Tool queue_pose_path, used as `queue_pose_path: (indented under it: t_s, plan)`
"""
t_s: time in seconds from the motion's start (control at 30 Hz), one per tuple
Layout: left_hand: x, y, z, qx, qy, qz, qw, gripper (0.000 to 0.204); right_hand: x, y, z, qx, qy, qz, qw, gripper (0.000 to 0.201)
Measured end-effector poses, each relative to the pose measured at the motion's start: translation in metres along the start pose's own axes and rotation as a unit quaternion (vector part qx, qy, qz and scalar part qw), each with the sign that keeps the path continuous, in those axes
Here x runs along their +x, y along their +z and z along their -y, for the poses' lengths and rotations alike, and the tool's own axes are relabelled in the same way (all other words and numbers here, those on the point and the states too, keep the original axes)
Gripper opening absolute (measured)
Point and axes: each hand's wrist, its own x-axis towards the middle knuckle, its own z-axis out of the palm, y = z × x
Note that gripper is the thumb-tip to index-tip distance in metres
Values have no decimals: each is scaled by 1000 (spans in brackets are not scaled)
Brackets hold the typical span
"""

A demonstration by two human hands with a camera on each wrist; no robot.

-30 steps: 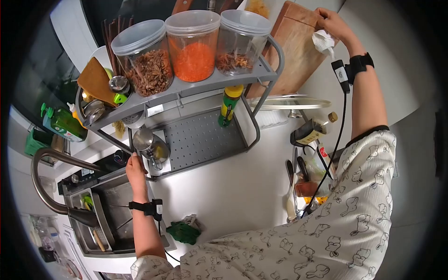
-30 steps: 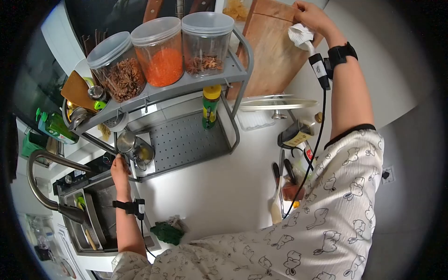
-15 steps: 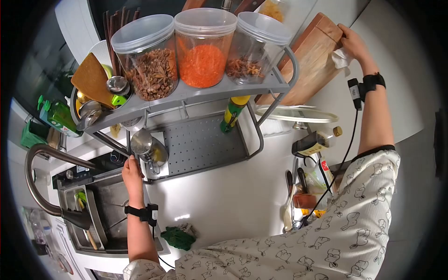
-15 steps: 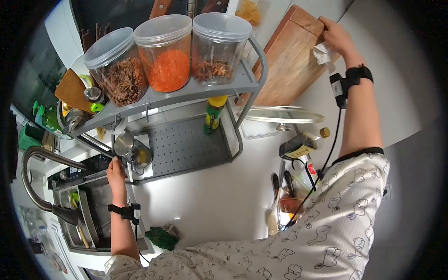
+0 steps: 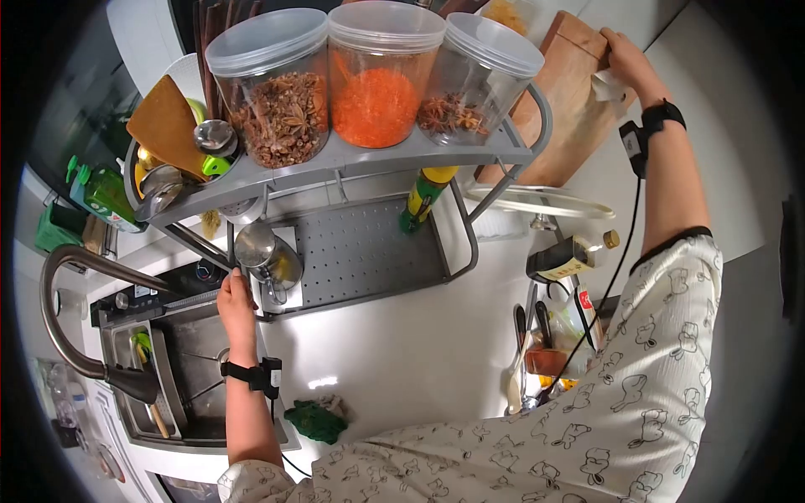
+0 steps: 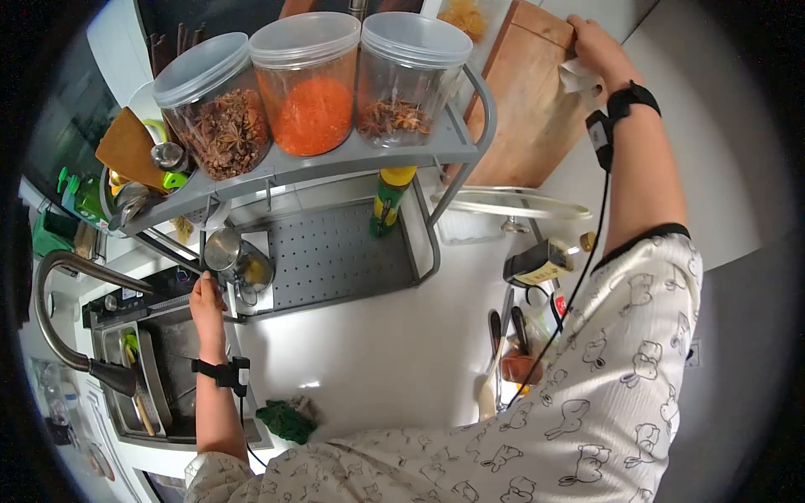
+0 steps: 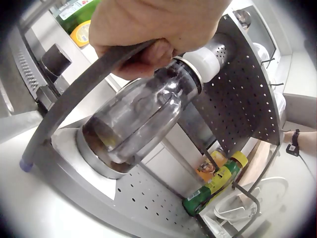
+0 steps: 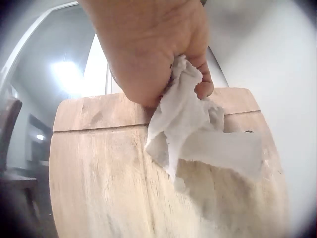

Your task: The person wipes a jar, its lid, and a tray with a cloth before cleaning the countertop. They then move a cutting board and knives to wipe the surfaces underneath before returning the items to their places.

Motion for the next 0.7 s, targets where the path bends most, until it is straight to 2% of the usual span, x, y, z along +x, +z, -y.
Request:
queue_pose_path:
  t_s: [0.07,0.1,0.2,0.27,0.33,0.4,0.47,0.5,0.57,0.6,0.67,0.7]
  plan:
    - [1,0,1,-14,-1,11,1000,38,0,15,5,-71,32,-147,986,32]
    - [1,0,1,-7,-3,2,1000,38,1,19,11,-46,96,-141,984,34]
    - [1,2,1,-2,-4,-14,1000,38,-8,27,20,-112,83,-165,976,34]
    - [0,1,-1,-6,-8,-6,1000,37,-10,29,-3,-87,65,-189,976,33]
    - [-1,1,-2,-8,-6,-3,1000,36,-14,24,-19,-26,-36,-190,981,32]
    - [0,3,-1,-14,1,-8,1000,36,-13,16,-27,-11,-53,-182,982,32]
    - [2,2,1,-4,5,-12,1000,36,-12,8,-26,20,-64,-110,992,33]
    - [2,2,0,5,10,-13,1000,36,-12,10,-23,21,-65,-112,991,33]
    - [-1,4,-3,6,13,-19,1000,37,-11,20,-14,-50,-34,-173,983,36]
    - [-1,5,-3,9,13,-24,1000,37,-14,24,-2,-48,-34,-175,983,36]
    - [2,3,-1,19,20,-21,999,37,-24,33,23,-36,45,-250,967,42]
    - [2,3,-1,23,22,-21,999,37,-27,36,27,-5,32,-290,957,52]
